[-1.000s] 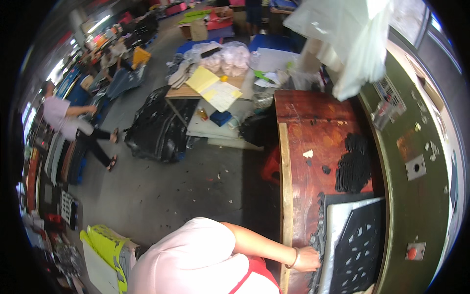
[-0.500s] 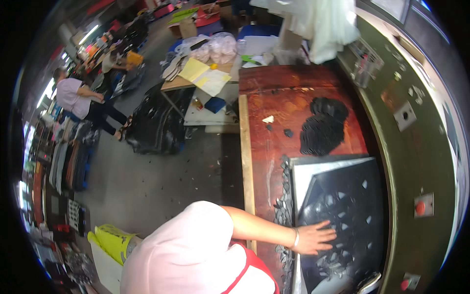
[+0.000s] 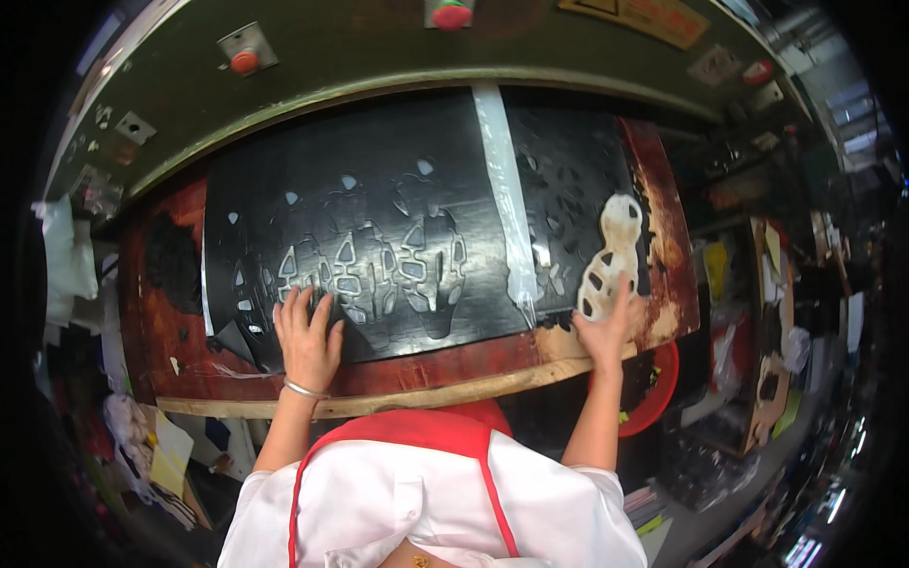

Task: The person operates a hydraulic press to cut shapes from black rubber sheets using a white template. They place the template, press the sheet, remove cut pieces, and repeat the cycle.

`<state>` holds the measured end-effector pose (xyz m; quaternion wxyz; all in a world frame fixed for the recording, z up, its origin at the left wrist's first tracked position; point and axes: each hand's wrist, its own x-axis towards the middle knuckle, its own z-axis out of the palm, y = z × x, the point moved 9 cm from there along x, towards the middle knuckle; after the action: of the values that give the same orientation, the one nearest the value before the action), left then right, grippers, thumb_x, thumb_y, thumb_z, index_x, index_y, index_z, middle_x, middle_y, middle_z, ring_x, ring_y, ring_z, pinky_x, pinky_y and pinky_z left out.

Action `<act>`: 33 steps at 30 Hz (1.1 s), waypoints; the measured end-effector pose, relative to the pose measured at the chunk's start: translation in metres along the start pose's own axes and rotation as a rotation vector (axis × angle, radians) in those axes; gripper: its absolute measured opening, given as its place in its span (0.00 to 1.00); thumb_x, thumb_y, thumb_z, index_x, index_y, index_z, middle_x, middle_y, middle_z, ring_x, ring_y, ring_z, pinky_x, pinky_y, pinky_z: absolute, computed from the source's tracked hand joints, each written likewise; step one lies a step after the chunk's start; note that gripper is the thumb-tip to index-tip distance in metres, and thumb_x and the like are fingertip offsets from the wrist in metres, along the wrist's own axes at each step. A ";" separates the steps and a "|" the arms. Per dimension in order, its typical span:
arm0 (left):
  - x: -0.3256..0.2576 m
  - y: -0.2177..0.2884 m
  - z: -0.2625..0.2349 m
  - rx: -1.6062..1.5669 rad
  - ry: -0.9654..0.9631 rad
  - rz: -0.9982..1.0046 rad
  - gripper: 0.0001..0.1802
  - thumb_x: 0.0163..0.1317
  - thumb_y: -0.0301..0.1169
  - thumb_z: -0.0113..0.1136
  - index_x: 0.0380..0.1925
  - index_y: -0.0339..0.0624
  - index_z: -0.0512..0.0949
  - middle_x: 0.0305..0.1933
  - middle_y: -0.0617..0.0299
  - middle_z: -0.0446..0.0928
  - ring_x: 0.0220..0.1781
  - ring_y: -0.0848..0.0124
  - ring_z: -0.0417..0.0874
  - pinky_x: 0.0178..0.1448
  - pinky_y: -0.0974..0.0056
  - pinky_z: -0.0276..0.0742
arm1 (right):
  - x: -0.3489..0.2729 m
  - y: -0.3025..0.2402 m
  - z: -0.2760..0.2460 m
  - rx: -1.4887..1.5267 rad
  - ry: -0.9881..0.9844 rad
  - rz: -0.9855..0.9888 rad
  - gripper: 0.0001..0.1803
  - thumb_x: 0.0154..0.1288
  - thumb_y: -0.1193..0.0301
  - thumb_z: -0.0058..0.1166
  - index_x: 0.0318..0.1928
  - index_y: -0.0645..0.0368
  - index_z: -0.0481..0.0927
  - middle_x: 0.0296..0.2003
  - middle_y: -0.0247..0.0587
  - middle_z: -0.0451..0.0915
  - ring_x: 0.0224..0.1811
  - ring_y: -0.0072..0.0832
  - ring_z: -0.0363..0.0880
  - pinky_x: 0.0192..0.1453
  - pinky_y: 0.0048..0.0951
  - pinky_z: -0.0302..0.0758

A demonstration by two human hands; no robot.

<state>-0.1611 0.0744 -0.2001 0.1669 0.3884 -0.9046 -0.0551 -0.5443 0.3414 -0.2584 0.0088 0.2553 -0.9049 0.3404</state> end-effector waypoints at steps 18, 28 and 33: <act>0.092 0.086 0.112 -0.772 -0.458 -0.098 0.17 0.69 0.38 0.51 0.36 0.37 0.83 0.23 0.58 0.81 0.23 0.69 0.81 0.30 0.63 0.76 | -0.113 -0.212 0.095 0.241 -0.326 -0.687 0.40 0.51 0.65 0.67 0.62 0.71 0.67 0.63 0.63 0.64 0.67 0.54 0.63 0.68 0.47 0.62; 0.286 -0.092 -0.169 -1.257 0.695 -0.140 0.18 0.72 0.39 0.48 0.38 0.34 0.78 0.24 0.60 0.77 0.19 0.79 0.71 0.21 0.77 0.65 | -0.132 -0.198 0.116 -0.008 -0.398 -0.875 0.41 0.55 0.55 0.62 0.66 0.60 0.65 0.68 0.48 0.61 0.72 0.46 0.55 0.73 0.45 0.52; 0.290 -0.099 -0.269 -1.132 0.633 -0.057 0.13 0.71 0.39 0.53 0.38 0.40 0.77 0.23 0.66 0.75 0.20 0.79 0.73 0.22 0.74 0.69 | -0.129 -0.200 0.111 0.052 -0.430 -0.902 0.47 0.49 0.55 0.67 0.68 0.56 0.61 0.66 0.49 0.64 0.72 0.47 0.53 0.75 0.44 0.48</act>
<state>-0.1873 -0.1954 0.1047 0.6027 0.2615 -0.6321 -0.4107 -0.3211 0.2038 -0.2457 -0.0378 0.6858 -0.6767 0.2650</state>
